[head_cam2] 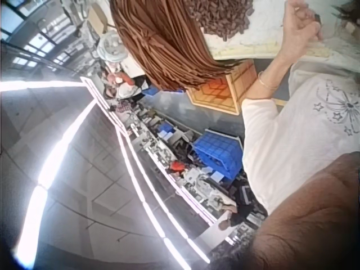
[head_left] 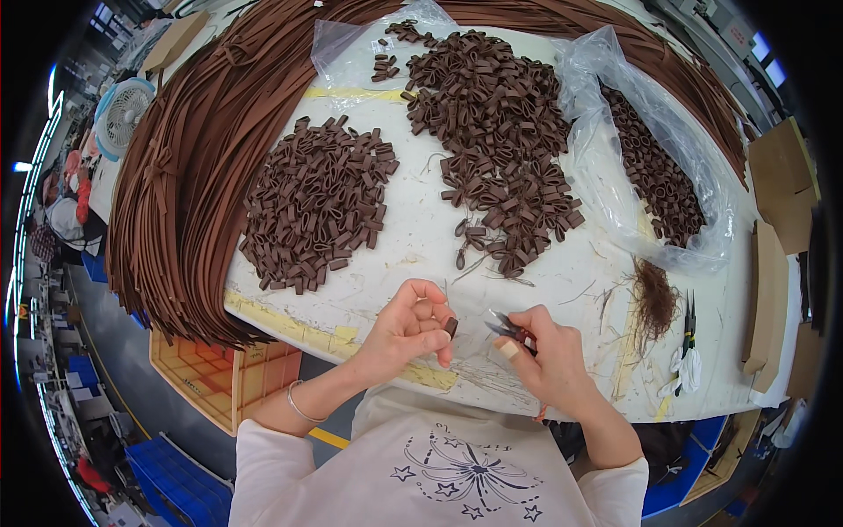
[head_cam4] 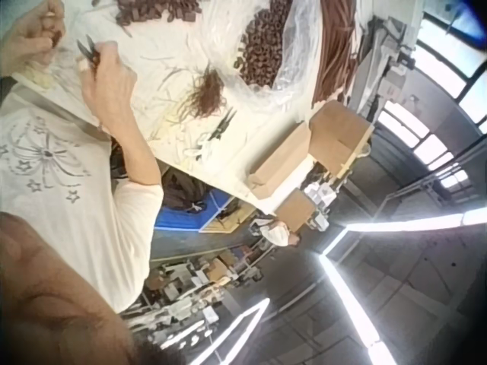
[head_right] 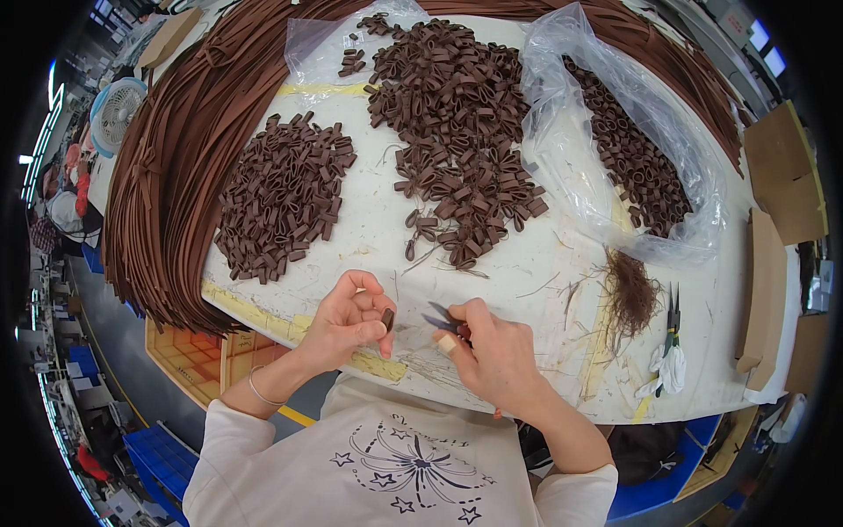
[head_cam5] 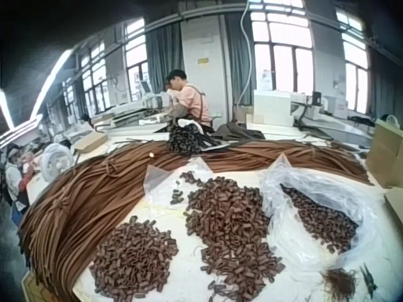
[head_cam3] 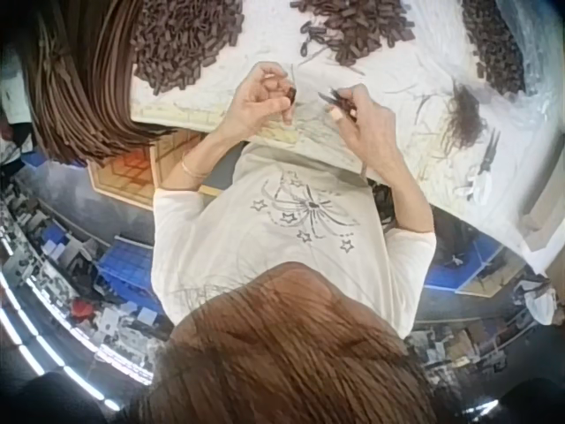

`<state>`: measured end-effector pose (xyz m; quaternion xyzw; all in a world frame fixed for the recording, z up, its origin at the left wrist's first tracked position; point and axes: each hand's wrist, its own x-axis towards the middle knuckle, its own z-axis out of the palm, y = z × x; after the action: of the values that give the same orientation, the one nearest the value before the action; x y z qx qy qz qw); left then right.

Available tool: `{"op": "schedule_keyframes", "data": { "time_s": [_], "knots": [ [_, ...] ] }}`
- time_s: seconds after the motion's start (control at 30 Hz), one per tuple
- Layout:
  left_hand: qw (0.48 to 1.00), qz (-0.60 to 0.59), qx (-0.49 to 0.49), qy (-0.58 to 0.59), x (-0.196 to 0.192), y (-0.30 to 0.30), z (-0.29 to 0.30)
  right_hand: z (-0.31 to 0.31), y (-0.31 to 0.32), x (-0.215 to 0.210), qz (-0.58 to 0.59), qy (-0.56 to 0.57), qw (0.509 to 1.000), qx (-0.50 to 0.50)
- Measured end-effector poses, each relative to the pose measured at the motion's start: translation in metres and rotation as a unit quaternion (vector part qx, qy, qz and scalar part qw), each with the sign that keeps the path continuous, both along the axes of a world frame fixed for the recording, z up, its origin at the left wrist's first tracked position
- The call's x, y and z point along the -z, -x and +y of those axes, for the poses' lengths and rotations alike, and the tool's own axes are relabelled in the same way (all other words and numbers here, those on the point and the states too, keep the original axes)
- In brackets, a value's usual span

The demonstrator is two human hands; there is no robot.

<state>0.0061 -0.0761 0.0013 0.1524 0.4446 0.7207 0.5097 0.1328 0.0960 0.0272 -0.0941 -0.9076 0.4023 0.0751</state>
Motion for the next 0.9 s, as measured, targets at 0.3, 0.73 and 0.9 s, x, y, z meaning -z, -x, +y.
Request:
{"op": "schedule_keyframes", "data": {
  "time_s": [0.3,0.73,0.9],
  "knots": [
    [0.996,0.013,0.052,0.075,-0.012,-0.004,0.005,-0.011,0.002,-0.006,-0.015,-0.038,0.997,-0.072],
    [0.996,-0.073,0.047,0.027,-0.012,-0.002,0.006,-0.007,0.002,-0.004,-0.002,0.061,0.998,0.001],
    [0.963,-0.256,0.021,-0.085,-0.004,0.005,0.001,0.001,-0.001,-0.010,-0.029,0.136,0.990,0.033]
  ]
}}
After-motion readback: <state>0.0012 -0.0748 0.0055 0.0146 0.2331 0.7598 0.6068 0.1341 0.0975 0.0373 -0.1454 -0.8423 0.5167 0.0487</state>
